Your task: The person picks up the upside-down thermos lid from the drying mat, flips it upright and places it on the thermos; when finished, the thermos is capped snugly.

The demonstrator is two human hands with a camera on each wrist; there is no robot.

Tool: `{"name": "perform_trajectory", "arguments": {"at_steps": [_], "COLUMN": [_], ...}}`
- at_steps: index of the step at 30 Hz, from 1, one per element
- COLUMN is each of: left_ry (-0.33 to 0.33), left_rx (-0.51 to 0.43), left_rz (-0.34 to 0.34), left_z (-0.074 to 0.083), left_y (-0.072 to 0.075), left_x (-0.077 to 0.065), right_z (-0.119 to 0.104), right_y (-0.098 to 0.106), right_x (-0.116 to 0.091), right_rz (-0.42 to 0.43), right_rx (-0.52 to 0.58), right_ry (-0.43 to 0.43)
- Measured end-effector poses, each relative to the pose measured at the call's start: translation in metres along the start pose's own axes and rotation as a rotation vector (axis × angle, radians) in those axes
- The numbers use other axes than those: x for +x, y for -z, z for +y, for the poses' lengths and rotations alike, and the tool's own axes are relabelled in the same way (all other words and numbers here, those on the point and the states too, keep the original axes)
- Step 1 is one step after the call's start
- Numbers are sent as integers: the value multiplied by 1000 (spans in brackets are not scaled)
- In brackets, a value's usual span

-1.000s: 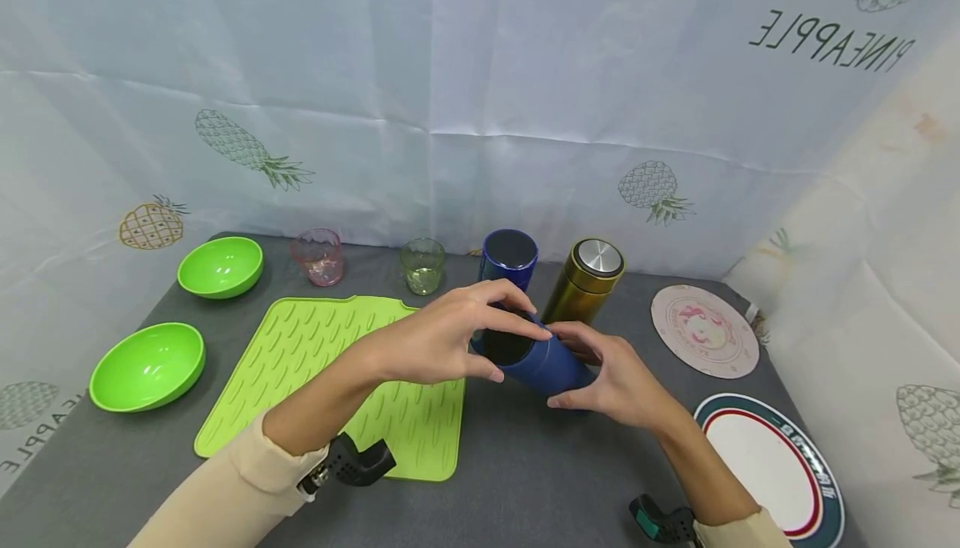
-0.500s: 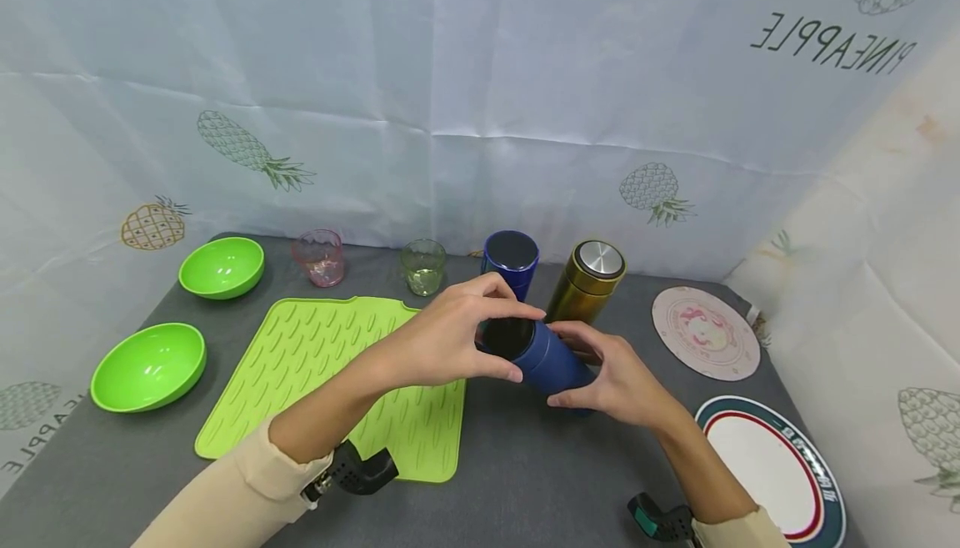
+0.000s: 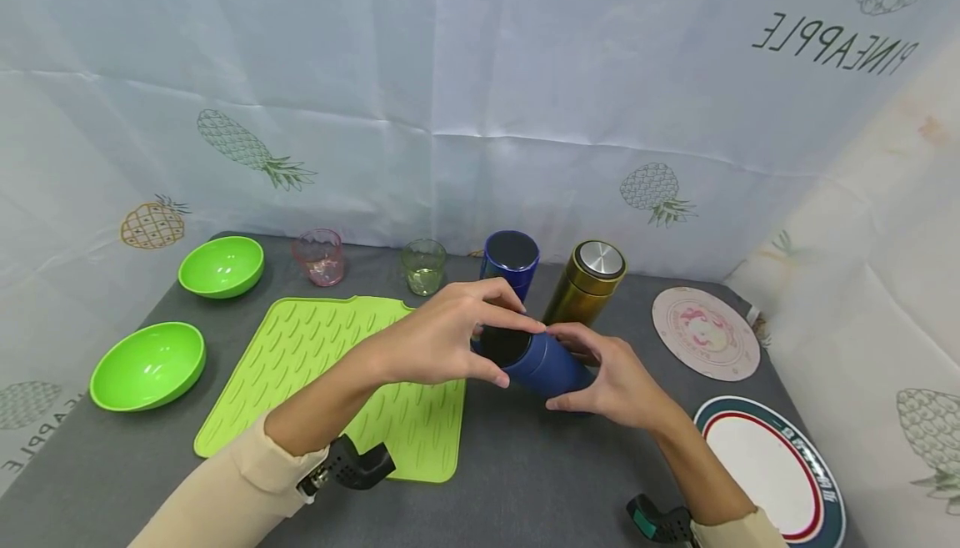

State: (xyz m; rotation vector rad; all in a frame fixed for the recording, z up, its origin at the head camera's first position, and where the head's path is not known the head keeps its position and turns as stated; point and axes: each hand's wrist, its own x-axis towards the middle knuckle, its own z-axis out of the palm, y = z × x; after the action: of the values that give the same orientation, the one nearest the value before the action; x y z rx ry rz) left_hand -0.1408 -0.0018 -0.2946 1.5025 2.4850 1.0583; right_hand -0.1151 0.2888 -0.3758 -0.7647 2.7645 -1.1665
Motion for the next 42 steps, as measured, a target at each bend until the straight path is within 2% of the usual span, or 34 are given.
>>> {"name": "perform_trajectory", "arguments": {"at_steps": [5,16,22,25,28,31,34,37,42], "left_ry": [-17,34,58,74,94,134,187,245,334], "left_rx": [-5,-6,-48,-43,-16,16,35,34,71], "left_rz": [-2,-7,43,55,54,50,46,36,24], "left_z": [-1,1,-2,-6,-10,-17,-26,-35,-47], "left_y": [1,-1,7,14,19,22,23,22,17], "left_x": [0,-2,-14,-24,-36,-47,-59,-70,-85], "right_z": [0,0,-1,-1,3,9,19,29,49], "right_y": [0,4,13,23,36,47,55,58,55], "right_x": [0,-3,-17,-27,-33,-37,-38,-40,-37], "right_rz": [-6,2,87,164,226,281,332,395,475], "right_rx": [8,30,79,152,296,444,520,521,472], "right_ry": [-1,-3,-20,0,80,148,181,131,-33]}}
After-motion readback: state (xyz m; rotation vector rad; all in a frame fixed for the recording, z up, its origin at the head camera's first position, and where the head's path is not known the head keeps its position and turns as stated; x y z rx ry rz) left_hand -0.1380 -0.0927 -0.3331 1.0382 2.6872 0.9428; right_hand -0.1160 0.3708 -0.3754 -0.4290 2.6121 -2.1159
